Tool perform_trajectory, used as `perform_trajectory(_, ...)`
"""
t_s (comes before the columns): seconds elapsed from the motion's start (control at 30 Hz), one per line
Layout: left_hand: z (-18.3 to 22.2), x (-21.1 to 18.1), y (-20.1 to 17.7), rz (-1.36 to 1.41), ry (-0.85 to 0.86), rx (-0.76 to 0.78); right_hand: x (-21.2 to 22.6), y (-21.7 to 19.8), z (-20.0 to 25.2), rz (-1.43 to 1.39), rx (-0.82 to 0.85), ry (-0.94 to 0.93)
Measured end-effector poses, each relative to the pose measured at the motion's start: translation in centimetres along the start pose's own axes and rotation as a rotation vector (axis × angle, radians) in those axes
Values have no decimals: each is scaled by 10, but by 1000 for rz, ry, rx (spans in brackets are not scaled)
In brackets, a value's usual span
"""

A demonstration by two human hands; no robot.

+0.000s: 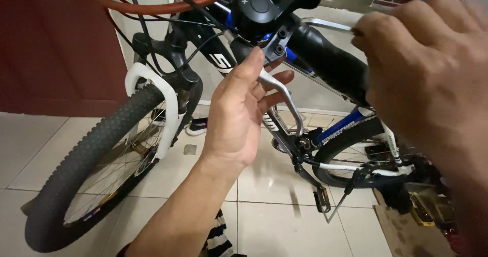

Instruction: Adjusting and tightening the brake lever on a bicycle using an Allen key.

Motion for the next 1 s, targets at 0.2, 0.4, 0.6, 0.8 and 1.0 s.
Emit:
perform_trajectory(0.2,-2,0,-5,32,43,55,2,7,-11,54,-12,-53)
perform_trajectory(0.4,-2,1,-5,59,20,16,-6,15,-16,-34,-34,-99)
perform_trajectory(0.6,-2,1,-5,49,48,37,-16,28,-23,-108,-41,-167)
perform_trajectory(0.8,0,-9,6,4,2,-44,-26,48,-32,-96,-131,-245)
perform_trajectory(1.0,3,-15,13,-50,-62,-133,-11,22,-26,-17,-78,-220)
Point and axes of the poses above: each hand's wrist, its own z-axis away from the middle knuckle, its own y-axis out of the palm, x = y × z, the point moved 5 cm from there along -z, towards the middle knuckle
